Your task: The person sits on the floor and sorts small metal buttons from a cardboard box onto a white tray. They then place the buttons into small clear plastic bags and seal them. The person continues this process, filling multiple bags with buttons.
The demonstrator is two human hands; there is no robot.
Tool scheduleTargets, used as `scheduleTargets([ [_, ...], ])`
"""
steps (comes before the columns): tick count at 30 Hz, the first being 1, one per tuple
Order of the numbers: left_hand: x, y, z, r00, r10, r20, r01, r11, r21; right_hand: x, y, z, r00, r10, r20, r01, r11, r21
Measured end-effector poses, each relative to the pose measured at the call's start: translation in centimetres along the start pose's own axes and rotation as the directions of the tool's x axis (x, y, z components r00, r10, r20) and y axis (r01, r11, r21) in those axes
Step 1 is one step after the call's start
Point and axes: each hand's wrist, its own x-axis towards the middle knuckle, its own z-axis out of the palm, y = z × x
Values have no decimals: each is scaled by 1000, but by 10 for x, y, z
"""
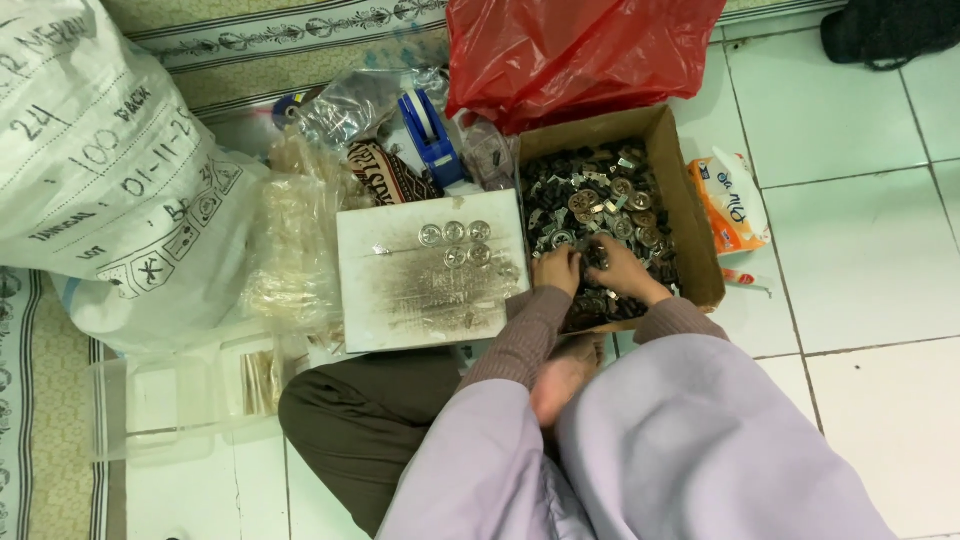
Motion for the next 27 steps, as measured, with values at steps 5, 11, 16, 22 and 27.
scheduleTargets([
  [5, 5, 15, -34, 988, -153, -14, 137, 917, -374, -18, -57, -28, 997, 83, -5, -64, 808, 586],
  [11, 5, 20, -50, 981, -194, -4, 162, 834, -528, 13, -6, 5, 988, 155, -12, -112, 766, 633],
  [16, -8, 49, -89, 983, -143, -111, 67, 858, -509, 4, -30, -10, 975, 215, -63, -121, 744, 657],
  [22, -7, 43, -71, 993, 19, -113, -68, 892, -446, 7, -38, -6, 953, 269, -139, -78, 663, 744],
  [27, 2, 29, -51, 875, 60, -481, -255, 901, -352, 4, -65, -4, 974, 172, -150, 12, 615, 789],
])
